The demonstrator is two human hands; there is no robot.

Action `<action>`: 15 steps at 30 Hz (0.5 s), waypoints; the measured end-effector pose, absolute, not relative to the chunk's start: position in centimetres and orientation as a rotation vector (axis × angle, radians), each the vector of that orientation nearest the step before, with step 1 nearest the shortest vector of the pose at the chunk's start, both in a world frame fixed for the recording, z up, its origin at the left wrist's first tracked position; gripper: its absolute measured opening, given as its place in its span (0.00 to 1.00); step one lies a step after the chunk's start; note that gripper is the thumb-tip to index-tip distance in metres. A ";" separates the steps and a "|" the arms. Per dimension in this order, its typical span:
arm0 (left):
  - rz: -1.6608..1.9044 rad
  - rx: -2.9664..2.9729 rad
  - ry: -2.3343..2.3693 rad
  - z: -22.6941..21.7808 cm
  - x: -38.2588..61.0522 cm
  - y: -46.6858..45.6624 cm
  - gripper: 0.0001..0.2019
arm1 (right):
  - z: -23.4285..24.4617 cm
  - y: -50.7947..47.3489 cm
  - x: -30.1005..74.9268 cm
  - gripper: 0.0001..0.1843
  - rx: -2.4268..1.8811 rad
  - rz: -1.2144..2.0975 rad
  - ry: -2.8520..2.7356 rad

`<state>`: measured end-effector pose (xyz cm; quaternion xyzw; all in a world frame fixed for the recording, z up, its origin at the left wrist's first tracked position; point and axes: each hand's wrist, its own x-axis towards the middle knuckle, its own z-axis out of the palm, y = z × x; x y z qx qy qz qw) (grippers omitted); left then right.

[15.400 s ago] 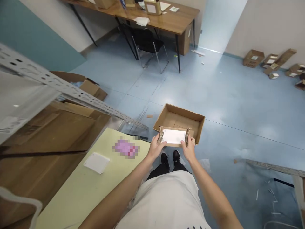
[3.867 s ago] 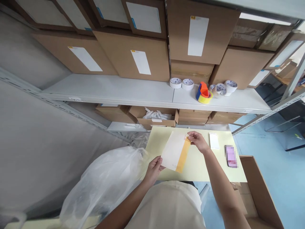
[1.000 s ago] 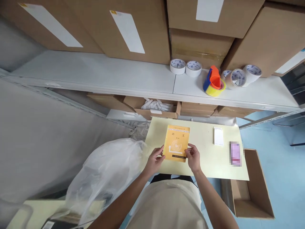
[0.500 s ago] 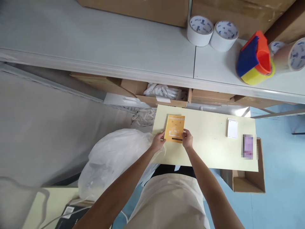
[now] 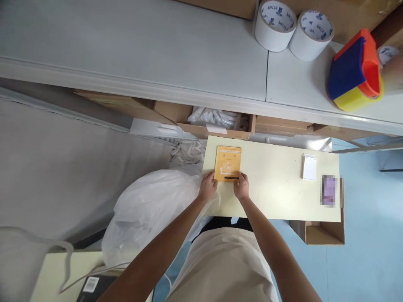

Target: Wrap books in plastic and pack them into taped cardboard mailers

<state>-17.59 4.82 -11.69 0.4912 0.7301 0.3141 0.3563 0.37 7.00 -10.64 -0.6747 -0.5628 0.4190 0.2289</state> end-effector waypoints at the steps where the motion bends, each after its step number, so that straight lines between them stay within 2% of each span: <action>1: 0.813 1.271 1.890 -11.7 -17.7 4.9 0.27 | -10.7 7.1 0.1 0.27 -1.851 1.154 -1.557; 15: 0.852 1.279 1.921 -12.2 -18.7 6.3 0.29 | -10.4 9.0 -2.4 0.28 -1.836 1.086 -1.692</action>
